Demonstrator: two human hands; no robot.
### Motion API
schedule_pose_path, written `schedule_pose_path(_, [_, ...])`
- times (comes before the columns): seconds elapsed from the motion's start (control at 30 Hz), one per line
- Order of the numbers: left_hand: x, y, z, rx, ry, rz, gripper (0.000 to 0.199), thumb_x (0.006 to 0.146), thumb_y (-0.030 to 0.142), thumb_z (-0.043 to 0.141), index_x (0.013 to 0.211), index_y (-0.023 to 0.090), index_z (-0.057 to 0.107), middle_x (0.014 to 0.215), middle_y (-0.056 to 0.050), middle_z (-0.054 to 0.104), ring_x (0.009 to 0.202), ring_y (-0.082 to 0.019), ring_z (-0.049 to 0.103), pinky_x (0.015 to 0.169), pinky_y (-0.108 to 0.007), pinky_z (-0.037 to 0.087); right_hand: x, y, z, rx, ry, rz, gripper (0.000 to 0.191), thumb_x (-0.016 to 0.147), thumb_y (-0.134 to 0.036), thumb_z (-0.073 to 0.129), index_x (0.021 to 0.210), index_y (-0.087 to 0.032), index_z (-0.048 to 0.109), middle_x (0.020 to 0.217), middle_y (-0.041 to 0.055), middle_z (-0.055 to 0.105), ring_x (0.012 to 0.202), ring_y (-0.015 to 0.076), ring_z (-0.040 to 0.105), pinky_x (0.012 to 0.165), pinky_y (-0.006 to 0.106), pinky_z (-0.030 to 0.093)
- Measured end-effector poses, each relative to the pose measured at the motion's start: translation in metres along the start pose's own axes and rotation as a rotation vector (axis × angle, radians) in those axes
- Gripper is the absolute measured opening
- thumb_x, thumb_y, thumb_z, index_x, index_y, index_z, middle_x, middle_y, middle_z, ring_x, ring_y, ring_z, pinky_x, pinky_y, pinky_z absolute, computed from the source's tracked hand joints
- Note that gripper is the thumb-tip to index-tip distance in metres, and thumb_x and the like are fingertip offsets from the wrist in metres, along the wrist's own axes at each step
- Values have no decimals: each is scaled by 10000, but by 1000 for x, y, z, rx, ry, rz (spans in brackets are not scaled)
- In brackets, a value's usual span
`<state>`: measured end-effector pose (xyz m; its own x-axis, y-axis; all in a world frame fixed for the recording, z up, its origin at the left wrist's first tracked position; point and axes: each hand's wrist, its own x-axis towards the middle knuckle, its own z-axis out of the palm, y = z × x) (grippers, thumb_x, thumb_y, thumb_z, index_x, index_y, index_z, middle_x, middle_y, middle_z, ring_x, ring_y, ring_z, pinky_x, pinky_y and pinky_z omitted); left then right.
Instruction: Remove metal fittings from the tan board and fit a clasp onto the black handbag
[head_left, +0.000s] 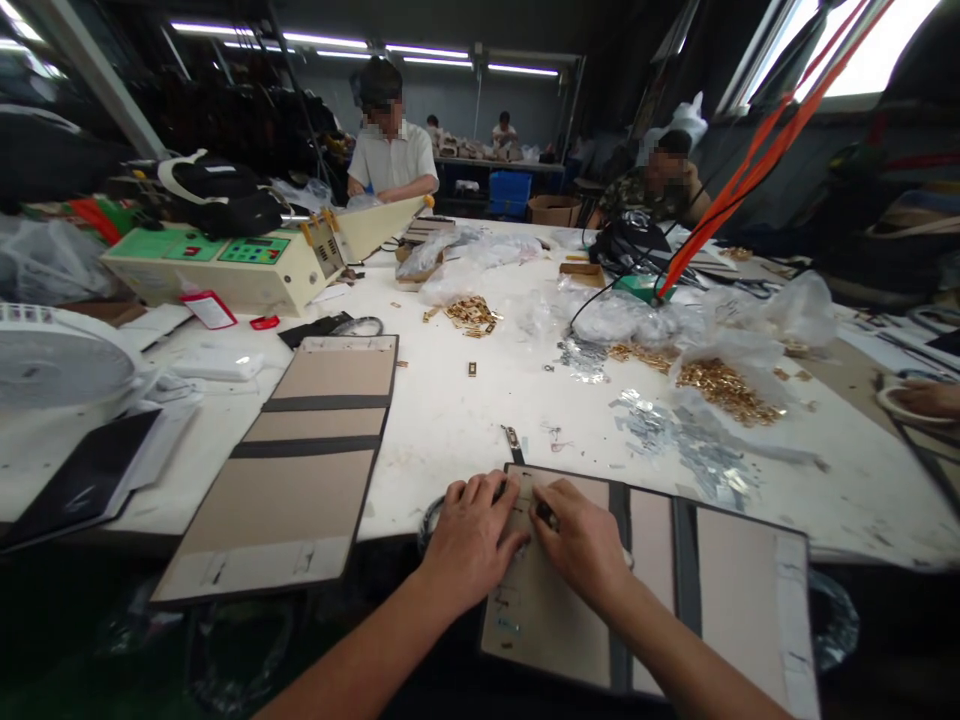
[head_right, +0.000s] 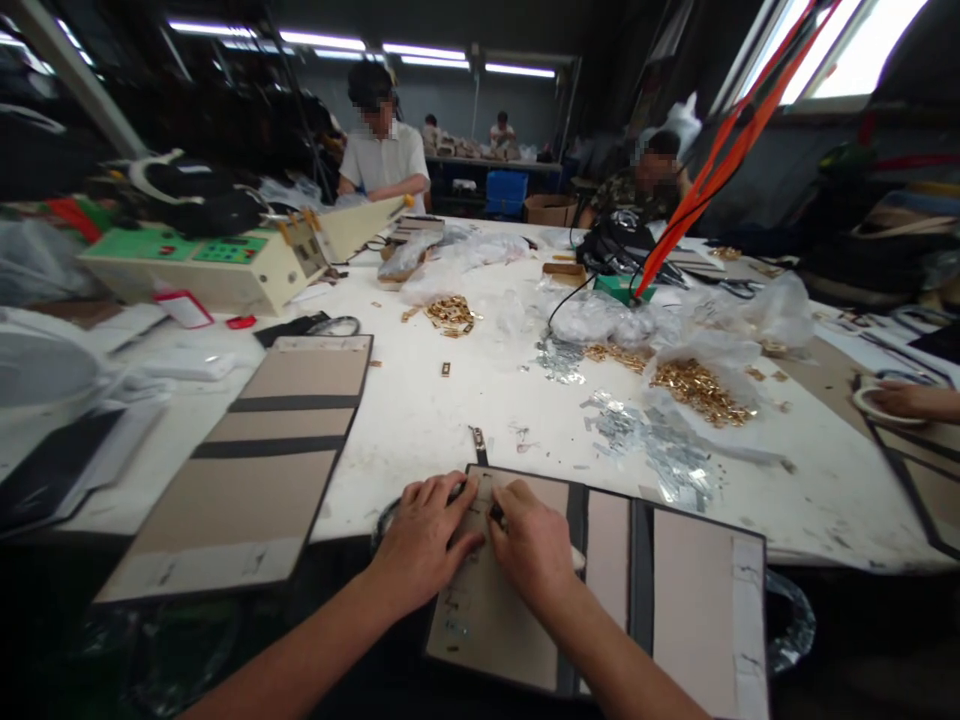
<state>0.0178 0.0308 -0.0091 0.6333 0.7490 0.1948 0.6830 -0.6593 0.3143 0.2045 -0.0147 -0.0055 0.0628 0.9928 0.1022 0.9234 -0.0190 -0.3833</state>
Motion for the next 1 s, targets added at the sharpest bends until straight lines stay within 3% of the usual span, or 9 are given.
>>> schedule_pose_path(0.2, [0, -4, 1, 4, -17, 29, 612, 979, 427, 634, 1526, 219, 455, 1499, -143, 549, 1295, -343, 507, 1070, -532, 367, 15, 6, -16, 43, -93, -19, 191, 957, -332, 596, 1029, -285, 765, 1010, 23, 754, 911, 216, 726, 775, 290, 491])
schedule_pose_path(0.27, [0, -7, 2, -30, -10, 16, 622, 962, 444, 657, 1521, 252, 465, 1498, -126, 548, 1286, -339, 510, 1072, -530, 367, 39, 11, -27, 54, -112, 6, 180, 927, -361, 644, 1004, -289, 790, 1005, 17, 778, 936, 225, 727, 826, 310, 505])
schedule_pose_path(0.37, [-1, -10, 3, -76, 12, -22, 648, 921, 450, 712, 1507, 285, 491, 1491, -117, 542, 1294, -342, 501, 1084, -530, 364, 84, 16, -35, -17, -110, 44, 289, 905, -390, 686, 1153, -284, 791, 1166, 42, 779, 1070, 264, 712, 929, 355, 505])
schedule_pose_path(0.43, [-1, -12, 4, -102, 25, -46, 665, 894, 456, 747, 1495, 294, 512, 1474, -116, 548, 1291, -344, 499, 1088, -534, 365, 110, 17, -33, -69, -156, 36, 368, 890, -387, 710, 1239, -287, 769, 1247, 57, 755, 1129, 278, 694, 957, 363, 500])
schedule_pose_path(0.53, [0, -13, 5, -158, 32, -66, 693, 856, 465, 791, 1479, 304, 532, 1408, -94, 587, 1255, -327, 519, 1072, -524, 381, 131, 17, -23, -86, -219, 16, 324, 886, -367, 716, 1195, -300, 787, 1237, 49, 754, 1117, 260, 693, 943, 340, 499])
schedule_pose_path(0.67, [2, -13, 5, -211, 34, -84, 707, 824, 485, 823, 1453, 294, 561, 1347, -66, 623, 1239, -305, 532, 1066, -505, 386, 138, 18, -19, -78, -240, 9, 258, 854, -343, 746, 1099, -290, 805, 1138, 38, 777, 1031, 233, 700, 883, 308, 495])
schedule_pose_path(0.8, [3, -13, 6, -224, 46, -101, 729, 796, 482, 849, 1445, 294, 574, 1337, -53, 636, 1239, -295, 534, 1066, -486, 386, 134, 14, -42, -60, -255, 20, 143, 815, -305, 741, 901, -224, 820, 877, 41, 788, 824, 198, 695, 748, 276, 482])
schedule_pose_path(0.9, [3, -13, 6, -225, 60, -98, 718, 792, 479, 850, 1433, 296, 586, 1326, -54, 643, 1233, -293, 540, 1061, -481, 386, 115, 4, -62, 72, -298, 71, 175, 810, -324, 698, 794, -198, 817, 662, 20, 721, 635, 163, 626, 614, 266, 435])
schedule_pose_path(1.0, [4, -14, 7, -219, 69, -90, 723, 788, 477, 851, 1437, 305, 583, 1323, -56, 646, 1224, -299, 545, 1052, -484, 390, 88, -8, -65, 312, -336, 207, 196, 787, -328, 668, 757, -182, 795, 542, -8, 636, 512, 137, 530, 515, 271, 366])
